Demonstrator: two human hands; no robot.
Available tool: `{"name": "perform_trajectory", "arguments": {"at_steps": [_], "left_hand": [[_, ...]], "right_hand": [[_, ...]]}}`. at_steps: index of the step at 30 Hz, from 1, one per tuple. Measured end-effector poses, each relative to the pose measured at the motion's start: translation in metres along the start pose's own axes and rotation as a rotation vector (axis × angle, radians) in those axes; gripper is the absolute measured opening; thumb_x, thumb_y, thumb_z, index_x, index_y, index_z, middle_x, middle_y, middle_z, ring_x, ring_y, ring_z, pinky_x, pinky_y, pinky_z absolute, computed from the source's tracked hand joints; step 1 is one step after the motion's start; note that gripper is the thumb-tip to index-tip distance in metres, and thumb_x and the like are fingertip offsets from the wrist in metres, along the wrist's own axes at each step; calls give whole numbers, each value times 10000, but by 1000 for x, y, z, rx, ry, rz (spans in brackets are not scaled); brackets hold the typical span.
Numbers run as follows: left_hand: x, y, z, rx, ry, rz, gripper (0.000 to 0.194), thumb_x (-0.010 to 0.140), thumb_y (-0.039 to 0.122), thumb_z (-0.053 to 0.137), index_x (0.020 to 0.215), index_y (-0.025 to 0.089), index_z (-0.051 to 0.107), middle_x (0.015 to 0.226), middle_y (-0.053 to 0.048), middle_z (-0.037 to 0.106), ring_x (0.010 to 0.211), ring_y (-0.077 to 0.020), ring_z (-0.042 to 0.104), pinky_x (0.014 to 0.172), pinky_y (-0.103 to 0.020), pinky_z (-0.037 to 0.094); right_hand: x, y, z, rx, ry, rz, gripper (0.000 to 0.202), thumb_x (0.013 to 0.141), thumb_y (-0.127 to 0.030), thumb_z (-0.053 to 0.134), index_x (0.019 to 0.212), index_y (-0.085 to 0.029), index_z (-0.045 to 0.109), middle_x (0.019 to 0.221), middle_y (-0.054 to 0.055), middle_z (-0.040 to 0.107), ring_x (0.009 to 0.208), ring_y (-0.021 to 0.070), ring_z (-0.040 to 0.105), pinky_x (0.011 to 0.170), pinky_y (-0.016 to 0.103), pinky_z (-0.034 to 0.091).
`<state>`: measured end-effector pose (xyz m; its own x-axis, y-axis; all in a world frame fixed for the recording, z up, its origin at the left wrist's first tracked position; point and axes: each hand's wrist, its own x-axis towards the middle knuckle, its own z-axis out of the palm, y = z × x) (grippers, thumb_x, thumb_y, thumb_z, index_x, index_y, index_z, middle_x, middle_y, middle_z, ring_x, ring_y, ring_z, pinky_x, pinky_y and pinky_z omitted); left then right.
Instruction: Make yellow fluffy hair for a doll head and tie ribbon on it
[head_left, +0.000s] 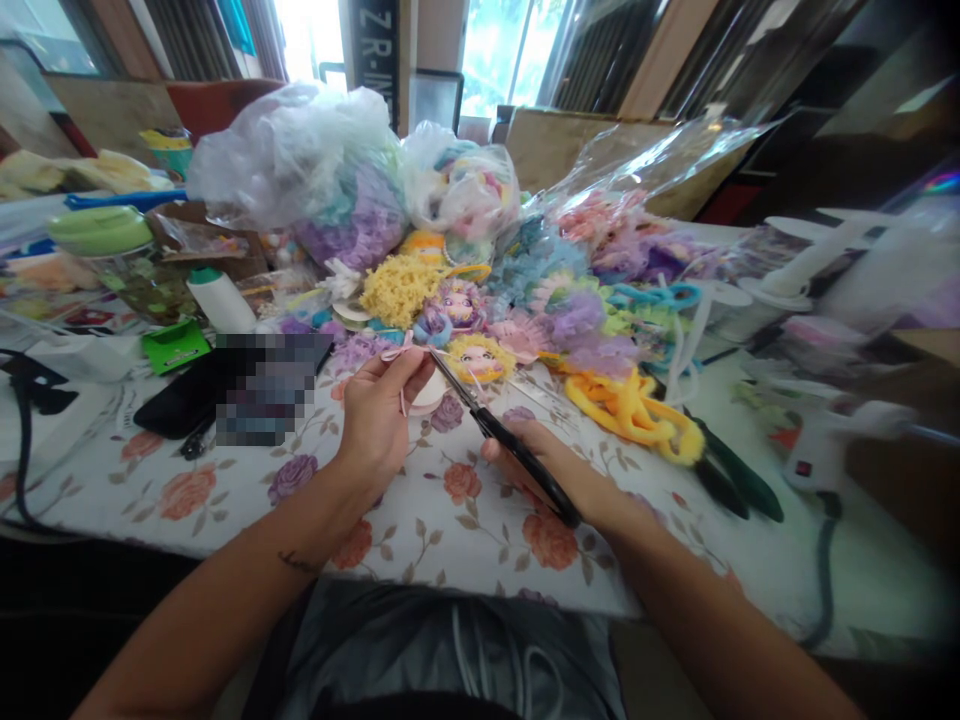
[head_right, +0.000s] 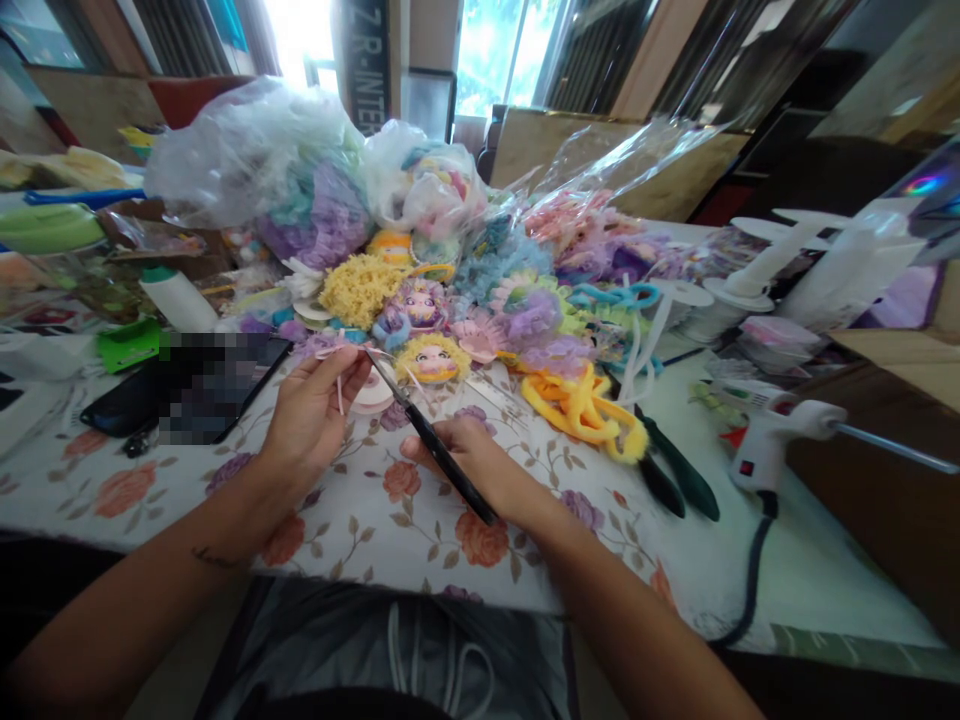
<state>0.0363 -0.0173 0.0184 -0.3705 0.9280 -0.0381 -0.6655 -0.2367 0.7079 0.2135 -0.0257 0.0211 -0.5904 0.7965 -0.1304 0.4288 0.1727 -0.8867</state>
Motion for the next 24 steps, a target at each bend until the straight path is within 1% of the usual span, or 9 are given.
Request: {"name": "perform_trajectory", "arguments": {"at_steps": [6,12,18,24], "left_hand": [[-1,2,1,8,-2,-14,78,681,89,716,640,127,662,691,9,690,694,-69,657,785,-190,541],[-1,4,3,47,-3,-18,55,683,110,712,656,124,665,701,1,694,687,-78,657,791,-204,541],[-2,4,3,55,7,-25,58,684,105,706,649,125,664,690,0,692,668,-76,652,776,-202,543],[-2,4,3,57,-3,-19,58,688,113,708,652,126,664,694,-3,695,689,-81,660,774,-197,542]], "right_hand": [[-1,3,3,4,1,24,477,796,-570,549,565,-195,367,442,-72,314,399,57,290,390,216,186],[-2,2,2,-9,3,30,467,796,-557,562,571,-190,381,464,-71,306,410,55,278,393,218,182],[-2,0,3,-19,17,37,497,783,-552,585,533,-188,356,452,-66,296,417,53,267,393,221,179],[-1,4,3,-29,15,43,483,781,-531,597,546,-183,357,459,-70,289,421,48,255,396,217,170]]}}
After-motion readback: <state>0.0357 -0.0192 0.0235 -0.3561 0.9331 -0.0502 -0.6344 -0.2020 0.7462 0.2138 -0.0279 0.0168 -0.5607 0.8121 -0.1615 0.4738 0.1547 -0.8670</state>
